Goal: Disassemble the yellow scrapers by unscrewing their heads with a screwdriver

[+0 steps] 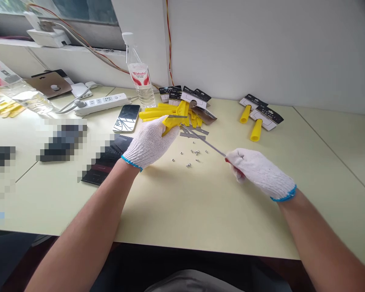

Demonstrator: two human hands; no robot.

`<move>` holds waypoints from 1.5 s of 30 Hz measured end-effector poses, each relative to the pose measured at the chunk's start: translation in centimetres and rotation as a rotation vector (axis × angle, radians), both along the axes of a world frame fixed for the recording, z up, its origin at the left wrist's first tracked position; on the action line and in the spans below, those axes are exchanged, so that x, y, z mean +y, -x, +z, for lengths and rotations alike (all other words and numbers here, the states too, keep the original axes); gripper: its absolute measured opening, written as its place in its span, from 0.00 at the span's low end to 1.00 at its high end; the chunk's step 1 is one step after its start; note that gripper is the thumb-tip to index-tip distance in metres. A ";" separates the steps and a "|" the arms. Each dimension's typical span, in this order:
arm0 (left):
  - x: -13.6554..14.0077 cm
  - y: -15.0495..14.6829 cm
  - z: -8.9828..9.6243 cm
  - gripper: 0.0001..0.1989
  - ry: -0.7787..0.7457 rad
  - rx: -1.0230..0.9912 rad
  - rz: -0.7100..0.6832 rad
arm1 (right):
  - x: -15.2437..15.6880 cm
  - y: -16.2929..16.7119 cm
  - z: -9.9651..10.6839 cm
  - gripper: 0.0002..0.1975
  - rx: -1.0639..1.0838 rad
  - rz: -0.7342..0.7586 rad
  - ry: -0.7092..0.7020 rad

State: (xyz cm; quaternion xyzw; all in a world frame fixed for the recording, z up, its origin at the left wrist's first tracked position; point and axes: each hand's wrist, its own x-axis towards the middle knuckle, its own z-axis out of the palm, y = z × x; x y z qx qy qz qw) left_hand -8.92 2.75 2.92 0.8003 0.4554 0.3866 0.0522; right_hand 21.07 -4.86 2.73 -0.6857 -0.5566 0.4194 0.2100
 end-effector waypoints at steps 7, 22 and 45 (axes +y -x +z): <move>-0.3 -0.1 0.3 0.12 0.081 0.056 0.052 | -0.7 0.0 0.2 0.31 0.151 0.089 0.084; -0.9 -0.1 1.6 0.21 0.409 -0.041 0.209 | 0.2 0.0 0.4 0.16 -0.252 -0.019 -0.294; -0.9 0.5 1.4 0.13 0.791 -0.365 0.034 | 3.8 -1.4 -1.4 0.19 -0.818 0.020 -0.643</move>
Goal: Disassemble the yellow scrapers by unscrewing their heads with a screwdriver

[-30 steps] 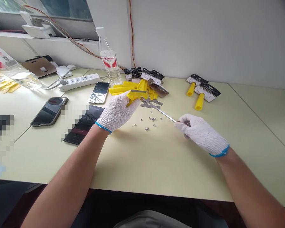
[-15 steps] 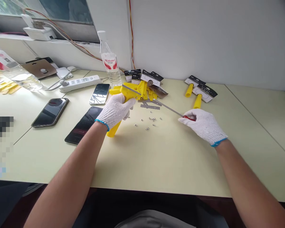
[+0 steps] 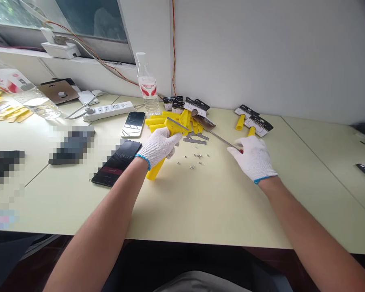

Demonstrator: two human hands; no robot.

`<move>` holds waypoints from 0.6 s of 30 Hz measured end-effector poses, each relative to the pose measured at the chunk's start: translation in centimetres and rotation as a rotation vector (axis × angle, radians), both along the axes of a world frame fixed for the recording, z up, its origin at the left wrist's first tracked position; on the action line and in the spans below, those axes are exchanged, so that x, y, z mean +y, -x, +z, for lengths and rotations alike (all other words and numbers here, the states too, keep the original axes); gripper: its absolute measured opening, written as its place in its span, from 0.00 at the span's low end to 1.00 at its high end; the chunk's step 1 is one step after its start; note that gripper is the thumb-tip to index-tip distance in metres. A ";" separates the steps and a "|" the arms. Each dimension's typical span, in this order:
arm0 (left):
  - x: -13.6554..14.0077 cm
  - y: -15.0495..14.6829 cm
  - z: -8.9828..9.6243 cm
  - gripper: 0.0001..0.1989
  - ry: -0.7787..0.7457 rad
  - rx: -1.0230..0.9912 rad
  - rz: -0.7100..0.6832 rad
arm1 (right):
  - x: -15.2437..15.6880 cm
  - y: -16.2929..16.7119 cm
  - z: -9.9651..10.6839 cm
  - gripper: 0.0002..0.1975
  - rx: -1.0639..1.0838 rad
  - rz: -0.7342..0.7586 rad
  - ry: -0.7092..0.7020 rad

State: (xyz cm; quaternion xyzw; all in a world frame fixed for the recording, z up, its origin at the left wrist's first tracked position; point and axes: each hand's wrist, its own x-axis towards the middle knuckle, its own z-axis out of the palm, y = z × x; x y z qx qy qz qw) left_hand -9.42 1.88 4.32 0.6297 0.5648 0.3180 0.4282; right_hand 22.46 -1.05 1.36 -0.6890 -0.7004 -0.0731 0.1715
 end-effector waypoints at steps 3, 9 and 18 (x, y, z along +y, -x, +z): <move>-0.2 -0.2 0.2 0.13 0.011 0.025 -0.018 | 0.4 4.8 1.5 0.15 0.054 0.198 0.032; -0.2 -0.3 -0.1 0.11 0.028 0.034 -0.080 | 2.4 11.9 2.2 0.17 0.073 0.326 0.081; 0.0 -0.2 -0.7 0.12 0.015 0.056 -0.084 | 3.2 13.4 2.4 0.15 0.086 0.357 0.127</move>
